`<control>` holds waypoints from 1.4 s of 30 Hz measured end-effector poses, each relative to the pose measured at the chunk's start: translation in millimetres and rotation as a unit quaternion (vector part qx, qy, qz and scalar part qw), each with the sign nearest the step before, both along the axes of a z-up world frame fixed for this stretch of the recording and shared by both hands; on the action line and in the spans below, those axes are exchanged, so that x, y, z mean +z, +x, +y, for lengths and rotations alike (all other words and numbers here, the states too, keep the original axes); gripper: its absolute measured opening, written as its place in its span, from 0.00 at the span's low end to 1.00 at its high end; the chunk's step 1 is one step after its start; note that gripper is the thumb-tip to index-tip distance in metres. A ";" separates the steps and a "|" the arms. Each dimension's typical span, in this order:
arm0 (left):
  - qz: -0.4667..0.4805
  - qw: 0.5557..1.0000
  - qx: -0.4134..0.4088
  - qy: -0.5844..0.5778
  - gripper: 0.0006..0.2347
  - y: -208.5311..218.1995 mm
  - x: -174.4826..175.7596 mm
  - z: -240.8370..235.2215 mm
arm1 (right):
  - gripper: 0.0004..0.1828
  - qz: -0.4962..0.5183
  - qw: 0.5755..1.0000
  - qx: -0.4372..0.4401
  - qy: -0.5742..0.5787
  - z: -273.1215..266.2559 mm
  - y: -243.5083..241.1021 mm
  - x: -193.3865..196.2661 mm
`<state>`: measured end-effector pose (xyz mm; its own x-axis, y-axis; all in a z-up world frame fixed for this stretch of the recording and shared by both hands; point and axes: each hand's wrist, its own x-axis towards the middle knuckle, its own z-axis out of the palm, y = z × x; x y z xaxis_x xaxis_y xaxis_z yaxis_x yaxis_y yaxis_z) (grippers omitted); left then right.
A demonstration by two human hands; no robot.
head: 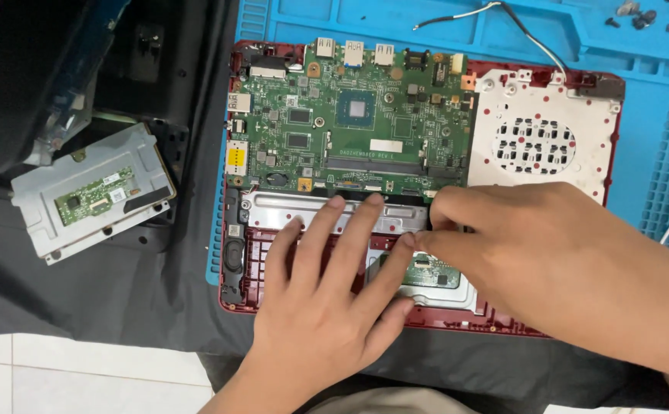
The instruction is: The person assembles a laptop by connecting internal cables, installing a hard drive, and securing the battery. They use a screwdriver to fasten screws and ensure components are properly seated within the red laptop chassis.
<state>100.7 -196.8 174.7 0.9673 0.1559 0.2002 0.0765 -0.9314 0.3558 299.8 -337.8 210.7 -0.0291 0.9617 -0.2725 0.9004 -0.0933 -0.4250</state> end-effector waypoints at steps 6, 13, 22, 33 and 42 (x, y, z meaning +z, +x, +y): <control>-0.005 1.000 -0.017 0.014 0.20 0.7 -0.4 -0.2 | 0.28 -0.004 1.000 -0.004 0.011 -1.4 -3.2 2.1; -0.008 1.000 -0.018 0.006 0.19 1.6 1.9 -0.1 | 0.28 -0.007 0.999 -0.046 0.015 -18.9 -0.4 0.1; 0.010 0.999 -0.017 0.037 0.18 2.9 2.4 -5.0 | 0.19 -0.029 0.987 -0.059 0.145 -41.4 -16.4 -22.3; 0.005 0.998 -0.036 0.047 0.17 10.9 2.9 -17.0 | 0.22 0.004 0.991 -0.062 0.117 -43.4 -12.1 -23.3; -0.022 0.999 -0.023 0.035 0.18 1.7 -7.4 -16.5 | 0.20 -0.003 0.983 -0.077 0.169 -45.5 -13.1 -26.4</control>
